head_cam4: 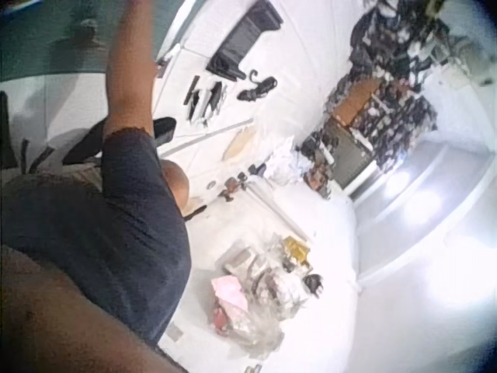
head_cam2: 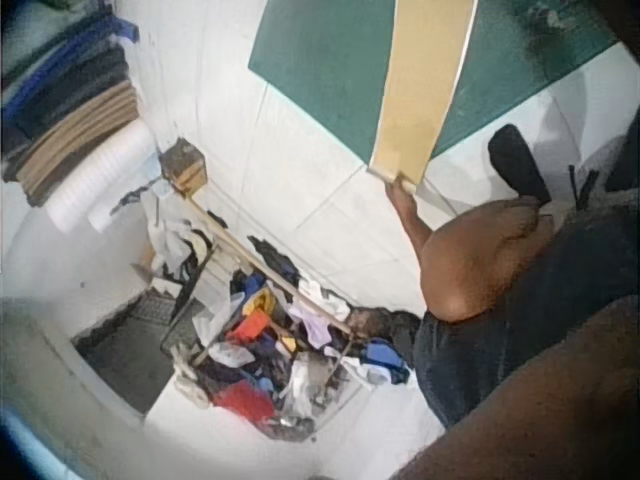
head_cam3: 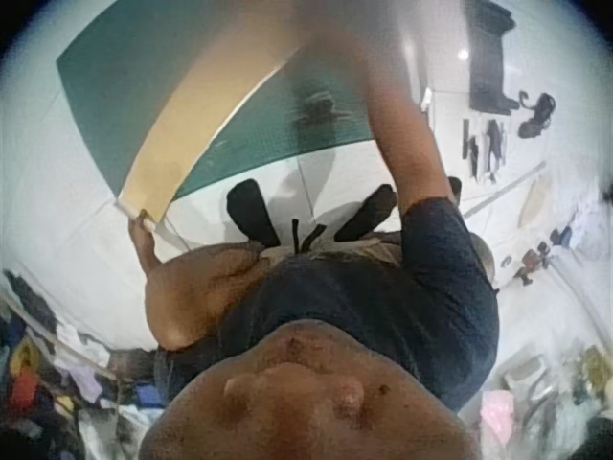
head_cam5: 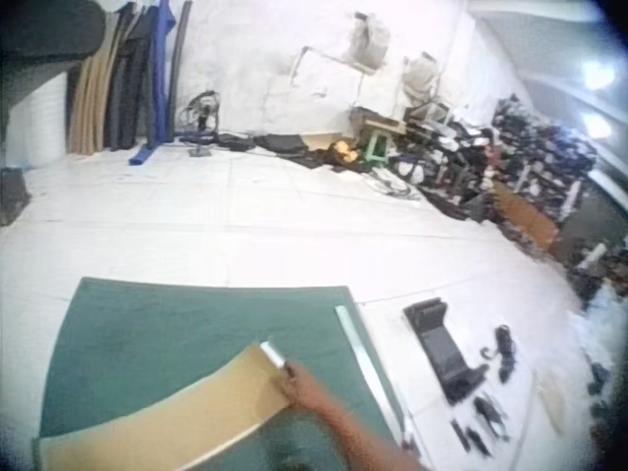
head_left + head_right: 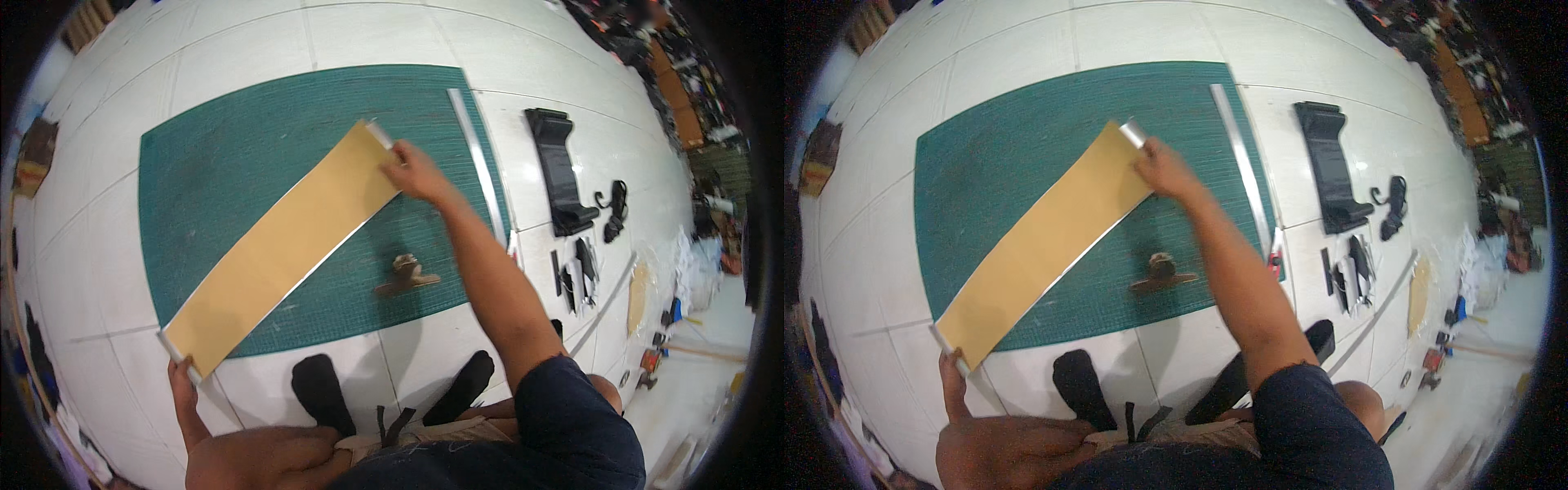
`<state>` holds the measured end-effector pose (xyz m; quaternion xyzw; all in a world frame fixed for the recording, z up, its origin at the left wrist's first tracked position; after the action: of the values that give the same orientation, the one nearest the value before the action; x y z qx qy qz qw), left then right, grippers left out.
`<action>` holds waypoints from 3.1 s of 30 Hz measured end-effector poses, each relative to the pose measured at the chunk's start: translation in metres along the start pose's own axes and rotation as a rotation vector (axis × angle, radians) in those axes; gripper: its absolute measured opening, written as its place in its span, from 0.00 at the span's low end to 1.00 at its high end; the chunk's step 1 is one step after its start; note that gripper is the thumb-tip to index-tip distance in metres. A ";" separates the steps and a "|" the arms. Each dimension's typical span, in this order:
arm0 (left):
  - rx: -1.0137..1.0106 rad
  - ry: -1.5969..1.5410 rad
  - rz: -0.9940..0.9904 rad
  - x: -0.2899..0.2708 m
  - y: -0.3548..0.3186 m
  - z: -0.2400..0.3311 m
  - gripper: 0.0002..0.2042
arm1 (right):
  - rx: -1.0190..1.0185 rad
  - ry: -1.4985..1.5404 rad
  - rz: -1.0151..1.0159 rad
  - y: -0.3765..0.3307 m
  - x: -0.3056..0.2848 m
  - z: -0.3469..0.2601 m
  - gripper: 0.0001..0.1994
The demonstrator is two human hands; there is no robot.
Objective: The person uses a utility knife and a ruler to cut strips from a sheet of silver material on a cutting mat, then uses shears to cut a larger piece of black fabric into smaller sections.
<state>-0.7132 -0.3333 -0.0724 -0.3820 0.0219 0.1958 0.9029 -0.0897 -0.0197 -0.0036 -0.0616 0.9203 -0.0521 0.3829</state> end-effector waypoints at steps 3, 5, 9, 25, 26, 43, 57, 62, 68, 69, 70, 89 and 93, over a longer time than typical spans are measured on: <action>-0.009 -0.135 -0.022 0.003 -0.002 0.012 0.19 | 0.107 0.218 -0.022 -0.025 -0.029 -0.011 0.30; -0.031 -0.081 0.024 -0.001 0.005 0.011 0.19 | 0.125 0.436 0.202 -0.046 -0.065 0.000 0.35; -0.010 0.096 0.180 -0.005 0.011 0.008 0.17 | 0.078 0.690 0.350 -0.075 -0.136 0.040 0.21; 0.126 -0.234 0.066 -0.034 -0.073 0.151 0.17 | 0.205 0.562 0.396 -0.092 -0.230 0.067 0.16; 0.203 -0.117 0.063 -0.017 -0.079 0.175 0.17 | 0.127 0.452 0.356 -0.090 -0.242 0.062 0.18; 0.443 0.609 -0.205 0.298 -0.073 0.162 0.28 | 0.135 0.579 0.290 -0.126 -0.199 -0.023 0.22; 0.104 0.407 -0.040 0.181 0.012 0.085 0.21 | -0.081 0.230 0.226 -0.127 -0.200 -0.032 0.24; 0.014 0.094 -0.022 0.138 0.027 0.082 0.17 | -0.043 0.409 0.240 -0.141 -0.197 0.006 0.26; 0.016 -0.240 0.138 -0.007 0.006 0.032 0.16 | -0.037 0.251 0.199 -0.142 -0.215 0.008 0.26; 0.005 -0.296 0.202 -0.054 -0.005 0.009 0.16 | -0.048 0.266 0.182 -0.137 -0.209 0.004 0.26; -0.002 -0.350 0.271 -0.102 -0.016 -0.017 0.15 | -0.046 0.280 0.181 -0.132 -0.202 0.000 0.25; -0.617 -0.284 1.347 -0.175 -0.183 -0.190 0.26 | -0.113 0.638 -0.100 -0.082 -0.076 -0.224 0.22; -0.111 0.000 0.377 -0.015 -0.116 -0.038 0.35 | -0.189 0.884 -0.133 -0.094 -0.042 -0.296 0.21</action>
<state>-0.6796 -0.4381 -0.0177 -0.4202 0.0821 0.3621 0.8280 -0.2639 -0.0916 0.2471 -0.1273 0.9901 -0.0135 -0.0580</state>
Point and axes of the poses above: each hand's wrist, its own y-axis towards the middle knuckle, its own x-axis out of the palm, z = x × y, the point moved 6 cm from there along y, towards the middle knuckle, and after that the axes turned 5 degrees about -x, right-handed, at the moved point
